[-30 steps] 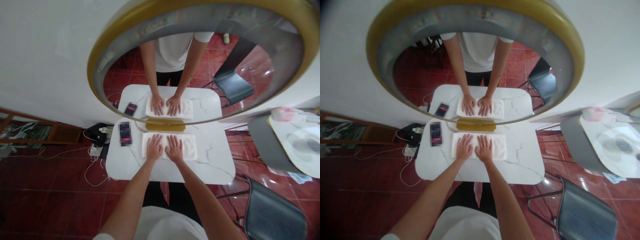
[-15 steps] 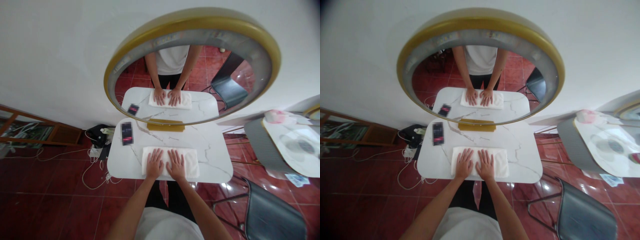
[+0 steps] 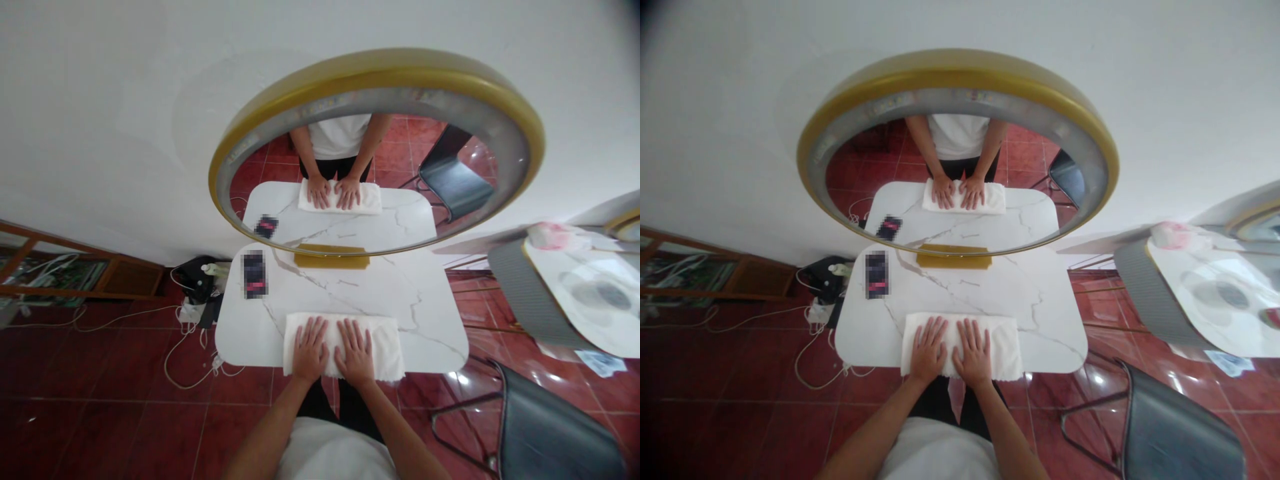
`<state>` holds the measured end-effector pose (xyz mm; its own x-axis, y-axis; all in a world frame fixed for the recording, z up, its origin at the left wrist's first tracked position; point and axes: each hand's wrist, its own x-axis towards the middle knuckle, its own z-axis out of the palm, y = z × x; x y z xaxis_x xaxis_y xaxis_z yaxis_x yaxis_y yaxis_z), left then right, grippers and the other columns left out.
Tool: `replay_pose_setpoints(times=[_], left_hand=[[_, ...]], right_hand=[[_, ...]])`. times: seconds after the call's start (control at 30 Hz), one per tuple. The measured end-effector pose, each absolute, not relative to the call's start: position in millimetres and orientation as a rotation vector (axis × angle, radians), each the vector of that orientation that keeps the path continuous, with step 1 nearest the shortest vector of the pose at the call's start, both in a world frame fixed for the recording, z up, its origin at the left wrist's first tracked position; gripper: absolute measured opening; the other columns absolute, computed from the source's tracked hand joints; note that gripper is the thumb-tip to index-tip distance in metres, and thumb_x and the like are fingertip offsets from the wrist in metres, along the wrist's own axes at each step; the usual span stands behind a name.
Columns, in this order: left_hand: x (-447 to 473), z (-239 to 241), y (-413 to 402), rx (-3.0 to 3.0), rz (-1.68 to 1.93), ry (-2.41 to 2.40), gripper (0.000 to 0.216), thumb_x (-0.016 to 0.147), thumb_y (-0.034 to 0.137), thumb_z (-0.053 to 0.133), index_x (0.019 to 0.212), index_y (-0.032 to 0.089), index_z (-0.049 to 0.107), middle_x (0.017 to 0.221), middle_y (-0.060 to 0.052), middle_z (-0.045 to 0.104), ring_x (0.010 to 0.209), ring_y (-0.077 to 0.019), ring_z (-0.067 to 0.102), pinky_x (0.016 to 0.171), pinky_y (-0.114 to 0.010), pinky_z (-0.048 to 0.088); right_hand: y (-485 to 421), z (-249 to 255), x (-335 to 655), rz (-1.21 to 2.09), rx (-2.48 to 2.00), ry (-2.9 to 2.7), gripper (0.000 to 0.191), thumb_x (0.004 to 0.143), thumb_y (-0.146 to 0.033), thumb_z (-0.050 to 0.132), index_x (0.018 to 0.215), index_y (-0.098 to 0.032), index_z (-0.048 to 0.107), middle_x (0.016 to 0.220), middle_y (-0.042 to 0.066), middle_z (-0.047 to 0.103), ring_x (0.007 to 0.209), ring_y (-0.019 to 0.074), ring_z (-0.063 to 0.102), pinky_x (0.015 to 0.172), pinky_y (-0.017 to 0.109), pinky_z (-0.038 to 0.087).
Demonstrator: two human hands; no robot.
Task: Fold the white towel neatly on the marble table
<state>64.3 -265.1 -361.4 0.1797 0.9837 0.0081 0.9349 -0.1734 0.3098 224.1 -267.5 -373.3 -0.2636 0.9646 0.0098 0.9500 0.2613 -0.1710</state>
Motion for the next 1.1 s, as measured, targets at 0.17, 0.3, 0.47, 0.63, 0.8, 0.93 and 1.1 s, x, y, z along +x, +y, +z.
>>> replay_pose_setpoints(times=[0.17, 0.3, 0.47, 0.63, 0.8, 0.93, 1.1], left_hand=[[63.7, -363.3, -264.1, 2.224, 0.277, 1.843, 0.063, 0.086, 0.022, 0.043, 0.145, 0.029, 0.024, 0.149, 0.003, 0.032, 0.139, -0.0209, 0.024, 0.114, -0.043, 0.018], [62.9, -363.5, -262.7, 2.235, 0.259, 1.837, 0.064, 0.085, 0.022, 0.044, 0.145, 0.028, 0.024, 0.149, 0.002, 0.032, 0.139, -0.0217, 0.024, 0.114, -0.044, 0.016], [60.2, -363.5, -254.8, 2.274, 0.237, 1.802, 0.063, 0.085, 0.023, 0.044, 0.145, 0.029, 0.025, 0.148, 0.002, 0.033, 0.139, -0.0216, 0.025, 0.114, -0.044, 0.015], [57.2, -362.0, -244.4, 2.321, 0.228, 1.762, 0.064, 0.084, 0.023, 0.045, 0.145, 0.029, 0.026, 0.148, 0.002, 0.034, 0.138, -0.0216, 0.025, 0.114, -0.042, 0.015], [56.7, -362.6, -233.2, 2.317, 0.222, 1.764, 0.065, 0.083, 0.023, 0.045, 0.145, 0.029, 0.025, 0.148, 0.002, 0.034, 0.138, -0.0215, 0.026, 0.114, -0.043, 0.015], [58.0, -362.7, -216.4, 2.277, 0.251, 1.838, 0.063, 0.084, 0.023, 0.045, 0.145, 0.028, 0.026, 0.148, 0.000, 0.035, 0.138, -0.0221, 0.026, 0.114, -0.043, 0.016], [58.3, -362.7, -186.6, 2.271, 0.284, 1.852, 0.063, 0.084, 0.024, 0.045, 0.144, 0.029, 0.027, 0.147, 0.001, 0.035, 0.138, -0.0218, 0.026, 0.114, -0.043, 0.015]], right_hand=[[-265.5, -373.0, 224.9, 0.223, -1.837, -2.418, 0.071, 0.085, -0.029, 0.041, 0.148, -0.022, 0.009, 0.152, 0.005, 0.022, 0.140, 0.0279, 0.015, 0.112, 0.055, 0.007], [-264.3, -372.1, 225.4, 0.242, -1.832, -2.432, 0.071, 0.085, -0.030, 0.042, 0.148, -0.022, 0.010, 0.152, 0.005, 0.022, 0.140, 0.0285, 0.014, 0.112, 0.055, 0.007], [-262.4, -372.6, 226.1, 0.260, -1.828, -2.430, 0.071, 0.085, -0.030, 0.042, 0.148, -0.022, 0.011, 0.151, 0.004, 0.023, 0.140, 0.0287, 0.014, 0.112, 0.055, 0.007], [-259.5, -374.1, 226.2, 0.268, -1.833, -2.426, 0.071, 0.085, -0.030, 0.043, 0.148, -0.022, 0.011, 0.151, 0.004, 0.023, 0.140, 0.0289, 0.014, 0.112, 0.055, 0.007], [-243.0, -374.6, 226.2, 0.265, -1.809, -2.433, 0.071, 0.085, -0.031, 0.043, 0.148, -0.022, 0.011, 0.151, 0.004, 0.023, 0.140, 0.0288, 0.014, 0.112, 0.055, 0.006], [-217.2, -372.9, 225.5, 0.266, -1.784, -2.449, 0.070, 0.085, -0.030, 0.042, 0.148, -0.022, 0.012, 0.151, 0.004, 0.022, 0.140, 0.0278, 0.015, 0.112, 0.054, 0.005], [-185.5, -373.7, 224.5, 0.255, -1.772, -2.445, 0.070, 0.085, -0.032, 0.041, 0.148, -0.023, 0.011, 0.152, 0.004, 0.022, 0.141, 0.0272, 0.014, 0.112, 0.054, 0.005]])
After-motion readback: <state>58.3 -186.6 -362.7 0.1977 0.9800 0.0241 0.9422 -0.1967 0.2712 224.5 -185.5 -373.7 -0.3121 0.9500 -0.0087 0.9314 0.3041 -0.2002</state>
